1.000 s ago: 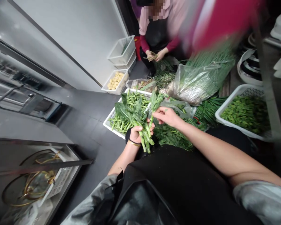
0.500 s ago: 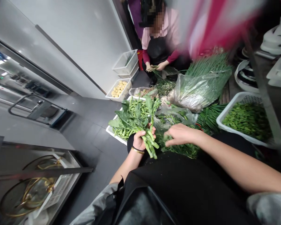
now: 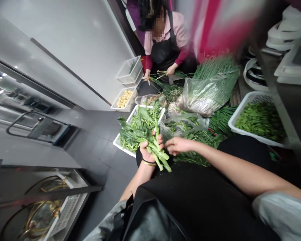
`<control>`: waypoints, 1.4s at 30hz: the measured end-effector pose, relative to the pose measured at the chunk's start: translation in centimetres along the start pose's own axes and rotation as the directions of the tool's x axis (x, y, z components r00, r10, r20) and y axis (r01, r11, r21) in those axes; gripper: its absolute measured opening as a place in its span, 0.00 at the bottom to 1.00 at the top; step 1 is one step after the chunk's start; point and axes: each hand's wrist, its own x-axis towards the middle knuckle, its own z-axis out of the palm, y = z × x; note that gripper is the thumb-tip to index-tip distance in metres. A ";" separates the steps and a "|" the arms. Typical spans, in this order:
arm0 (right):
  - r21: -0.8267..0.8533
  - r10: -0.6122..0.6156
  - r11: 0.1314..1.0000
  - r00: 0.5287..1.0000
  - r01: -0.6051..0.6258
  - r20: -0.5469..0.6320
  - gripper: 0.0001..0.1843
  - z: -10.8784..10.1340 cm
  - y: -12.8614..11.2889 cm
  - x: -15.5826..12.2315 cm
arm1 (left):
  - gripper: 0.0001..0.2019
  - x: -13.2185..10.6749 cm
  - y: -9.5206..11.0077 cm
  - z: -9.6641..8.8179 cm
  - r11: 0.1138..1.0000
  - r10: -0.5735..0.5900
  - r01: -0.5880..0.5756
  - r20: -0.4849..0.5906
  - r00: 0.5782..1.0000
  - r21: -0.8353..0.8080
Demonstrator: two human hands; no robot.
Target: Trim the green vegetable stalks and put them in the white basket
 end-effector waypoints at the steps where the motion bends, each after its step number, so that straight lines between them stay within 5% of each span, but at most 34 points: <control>1: -0.045 -0.003 0.999 0.999 0.005 0.049 0.24 -0.7 -0.1 -0.4 | 0.22 -0.1 0.1 0.0 1.000 -0.011 0.011 0.018 1.000 -0.027; 3: 0.016 -0.114 0.993 0.993 0.114 0.002 0.29 -1.9 -1.5 -0.7 | 0.23 -0.4 0.1 -0.1 0.996 -0.057 0.061 0.067 0.996 -0.067; 7: 0.144 -0.287 0.941 0.949 0.305 -0.132 0.22 -2.6 -5.5 0.6 | 0.25 -0.4 -0.6 0.1 0.995 -0.084 0.089 0.099 0.992 -0.047; 9: 0.008 -0.279 0.957 0.929 0.290 -0.242 0.21 -2.0 -6.2 1.4 | 0.26 -0.3 -0.8 0.3 0.997 -0.073 0.071 0.087 0.994 0.020; 11: -0.274 -0.322 0.936 0.848 0.220 -0.421 0.22 -1.0 -5.7 1.8 | 0.25 -0.2 -0.9 0.4 0.993 -0.081 0.075 0.074 0.994 0.088; 14: -0.677 -0.510 0.731 0.725 0.081 -0.463 0.22 0.2 -3.7 1.1 | 0.23 0.1 -0.6 0.3 0.991 -0.066 0.062 0.030 0.997 0.119; 17: -0.778 -0.542 0.600 0.811 0.188 -0.222 0.22 0.1 -2.6 -0.8 | 0.22 0.2 0.0 -0.2 0.998 -0.007 0.007 0.007 1.000 0.068; 20: -0.551 -0.365 0.794 0.926 0.256 -0.096 0.18 -1.7 -3.3 -1.9 | 0.23 0.0 0.4 -0.6 0.999 -0.029 0.027 0.078 0.997 0.019; 22: -0.262 -0.296 0.931 0.947 0.255 -0.128 0.23 -3.0 -4.5 -1.5 | 0.24 -0.2 0.3 -0.5 0.997 -0.080 0.080 0.138 0.987 0.005; 26: 0.067 -0.302 0.948 0.947 0.311 -0.113 0.32 -2.7 -5.8 1.2 | 0.26 0.0 -0.3 0.0 0.991 -0.137 0.135 0.181 0.974 0.023; 28: 0.003 -0.275 0.959 0.934 0.283 -0.228 0.33 -1.0 -5.5 2.1 | 0.25 0.1 -0.4 0.2 0.994 -0.111 0.109 0.176 0.978 0.019; 31: -0.322 -0.342 0.924 0.820 0.205 -0.459 0.30 1.7 -4.1 1.7 | 0.23 0.4 -0.5 -0.1 0.999 -0.036 0.039 0.155 0.987 -0.011; 33: -0.558 -0.448 0.815 0.783 0.159 -0.432 0.27 2.5 -2.8 0.5 | 0.22 0.6 -0.6 -0.5 1.000 -0.002 0.005 0.157 0.988 -0.021; 35: -0.731 -0.500 0.670 0.807 0.130 -0.315 0.25 1.9 -1.7 -1.2 | 0.21 0.6 -0.6 -1.0 1.000 0.003 -0.001 0.191 0.982 -0.013; 38: -0.866 -0.315 0.493 0.945 0.086 -0.085 0.21 -1.0 -1.1 -3.5 | 0.21 0.5 -0.5 -1.6 1.000 -0.029 0.027 0.276 0.961 0.010; 40: -0.873 -0.162 0.484 0.986 0.056 -0.026 0.27 -3.0 -1.9 -4.1 | 0.22 0.4 -0.5 -1.8 0.998 -0.061 0.049 0.315 0.947 0.046; 42: -0.820 -0.181 0.573 0.976 0.008 -0.117 0.31 -3.9 -3.5 -3.5 | 0.23 0.3 -0.7 -2.0 0.990 -0.102 0.064 0.335 0.937 0.123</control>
